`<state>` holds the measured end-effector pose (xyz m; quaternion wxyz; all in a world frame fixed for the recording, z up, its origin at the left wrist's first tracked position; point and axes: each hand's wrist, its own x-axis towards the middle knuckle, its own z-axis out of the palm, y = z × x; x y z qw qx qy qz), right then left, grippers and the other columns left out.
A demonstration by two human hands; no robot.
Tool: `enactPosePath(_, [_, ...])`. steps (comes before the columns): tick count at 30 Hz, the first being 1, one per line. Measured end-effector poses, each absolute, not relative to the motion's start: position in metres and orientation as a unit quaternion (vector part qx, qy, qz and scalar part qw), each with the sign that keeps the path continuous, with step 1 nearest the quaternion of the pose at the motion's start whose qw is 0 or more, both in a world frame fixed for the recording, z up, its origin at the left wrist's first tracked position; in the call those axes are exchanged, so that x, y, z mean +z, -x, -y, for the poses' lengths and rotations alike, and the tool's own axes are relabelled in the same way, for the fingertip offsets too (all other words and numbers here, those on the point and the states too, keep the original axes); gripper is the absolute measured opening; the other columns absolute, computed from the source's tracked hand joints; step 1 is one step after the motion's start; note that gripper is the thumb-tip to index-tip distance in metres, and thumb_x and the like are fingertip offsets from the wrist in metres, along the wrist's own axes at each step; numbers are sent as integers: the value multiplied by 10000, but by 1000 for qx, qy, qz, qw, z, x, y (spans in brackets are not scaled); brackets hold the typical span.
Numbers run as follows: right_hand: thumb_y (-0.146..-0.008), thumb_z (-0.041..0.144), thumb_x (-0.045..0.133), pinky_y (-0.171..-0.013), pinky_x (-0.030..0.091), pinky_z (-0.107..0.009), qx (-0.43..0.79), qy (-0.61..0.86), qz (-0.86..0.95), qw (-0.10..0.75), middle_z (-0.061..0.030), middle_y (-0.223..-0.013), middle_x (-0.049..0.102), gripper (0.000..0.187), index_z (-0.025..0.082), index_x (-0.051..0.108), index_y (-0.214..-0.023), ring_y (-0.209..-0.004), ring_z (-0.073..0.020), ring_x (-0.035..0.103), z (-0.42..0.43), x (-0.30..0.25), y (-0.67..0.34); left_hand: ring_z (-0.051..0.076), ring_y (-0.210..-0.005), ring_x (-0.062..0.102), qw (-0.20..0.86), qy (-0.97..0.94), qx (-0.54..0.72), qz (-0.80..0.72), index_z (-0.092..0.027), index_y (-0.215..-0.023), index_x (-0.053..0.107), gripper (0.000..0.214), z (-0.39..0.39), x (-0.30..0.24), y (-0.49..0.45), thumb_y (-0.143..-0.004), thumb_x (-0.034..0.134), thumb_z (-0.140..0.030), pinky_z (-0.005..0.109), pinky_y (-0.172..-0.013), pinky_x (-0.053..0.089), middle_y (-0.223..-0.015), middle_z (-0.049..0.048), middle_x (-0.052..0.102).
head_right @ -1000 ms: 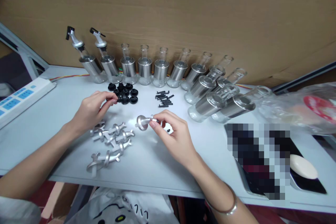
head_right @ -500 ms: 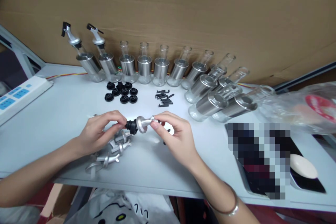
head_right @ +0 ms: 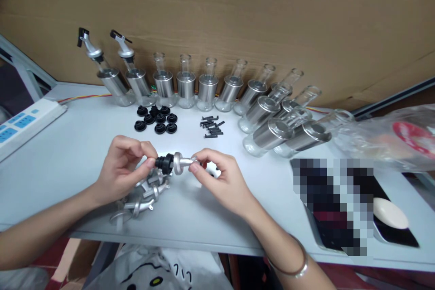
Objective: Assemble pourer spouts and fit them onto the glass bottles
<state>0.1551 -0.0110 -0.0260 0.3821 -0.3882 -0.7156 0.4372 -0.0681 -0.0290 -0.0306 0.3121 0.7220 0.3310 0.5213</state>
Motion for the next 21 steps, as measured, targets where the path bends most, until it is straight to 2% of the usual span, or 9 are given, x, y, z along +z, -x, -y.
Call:
enactPosePath(8, [-844,219,638,-607,471,-291,400,364,723,430,-21,-719,662,82,208,686,-779,-651,-148,589,11,-25,-154,81,-588,514,327,-706,534,-331,-239,-892,394,203,30,-29,68,-885,517,-79,207,-577,445,-688,-61,493])
enactPosePath(21, [-816,227,623,-551,445,-282,385,372,754,380,-31,-648,676,112,193,686,-731,-576,-150,576,12,-24,-153,92,-594,533,310,-718,506,-364,-227,-791,358,230,30,-33,66,-865,521,-83,224,-568,439,-675,-44,521])
